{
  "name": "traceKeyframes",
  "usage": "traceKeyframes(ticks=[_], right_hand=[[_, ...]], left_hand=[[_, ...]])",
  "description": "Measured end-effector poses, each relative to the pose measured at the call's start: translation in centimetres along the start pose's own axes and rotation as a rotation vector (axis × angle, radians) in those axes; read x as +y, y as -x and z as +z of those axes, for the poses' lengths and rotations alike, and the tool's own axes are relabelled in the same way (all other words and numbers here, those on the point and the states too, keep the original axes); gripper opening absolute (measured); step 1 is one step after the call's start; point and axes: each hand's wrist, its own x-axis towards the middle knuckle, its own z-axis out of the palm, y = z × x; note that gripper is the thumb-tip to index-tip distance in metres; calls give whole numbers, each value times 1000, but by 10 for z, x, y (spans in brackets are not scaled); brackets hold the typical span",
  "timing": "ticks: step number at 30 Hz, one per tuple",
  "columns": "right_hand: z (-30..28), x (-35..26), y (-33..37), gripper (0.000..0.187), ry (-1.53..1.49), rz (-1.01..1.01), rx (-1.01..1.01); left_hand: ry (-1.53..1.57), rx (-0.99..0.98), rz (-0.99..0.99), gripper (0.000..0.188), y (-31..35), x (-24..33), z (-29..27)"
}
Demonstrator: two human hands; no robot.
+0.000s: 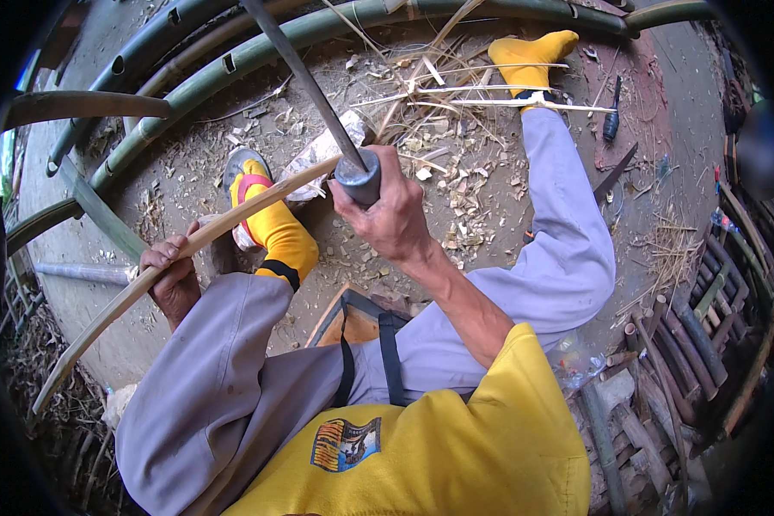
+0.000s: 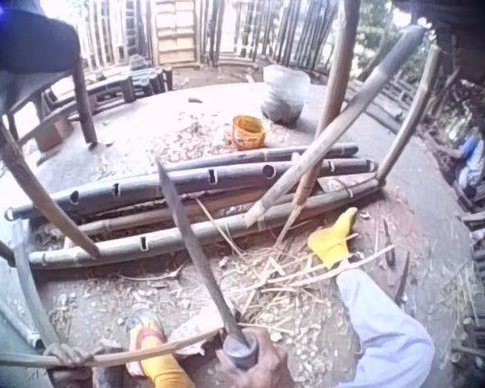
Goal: The person carves and peels strips from a piece of bamboo by hand using a large blade, then gathers the wood shavings.
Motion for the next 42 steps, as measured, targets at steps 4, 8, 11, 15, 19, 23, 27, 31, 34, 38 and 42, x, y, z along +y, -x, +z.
traceKeyframes(ticks=[4,8,11,15,19,23,27,31,34,38,42], right_hand=[[29,76,29,30,65,163,-204],[28,121,34,34,189,455,-401],[23,117,25,37,69,566,-466],[23,125,26,41,45,616,-434],[18,111,27,40,95,513,-381],[18,66,35,35,16,184,-62],[40,65,42,41,-92,186,54],[55,113,42,41,148,415,-292],[41,102,29,44,29,461,-333],[46,102,36,43,26,495,-312],[40,81,32,42,16,389,-236]], left_hand=[[-16,-74,29,27,-1,-1,4],[17,-136,45,28,-5,-2,6],[-41,22,-8,32,0,3,11],[-53,89,-10,41,-16,2,32],[-145,74,27,47,-24,4,46],[-152,11,171,44,-11,1,48],[-156,-57,216,46,-9,-9,42],[-225,-67,208,47,-12,-2,59],[-251,-165,246,41,-14,0,56],[-256,-120,265,40,-12,4,57],[-313,-5,270,39,-10,4,61]])
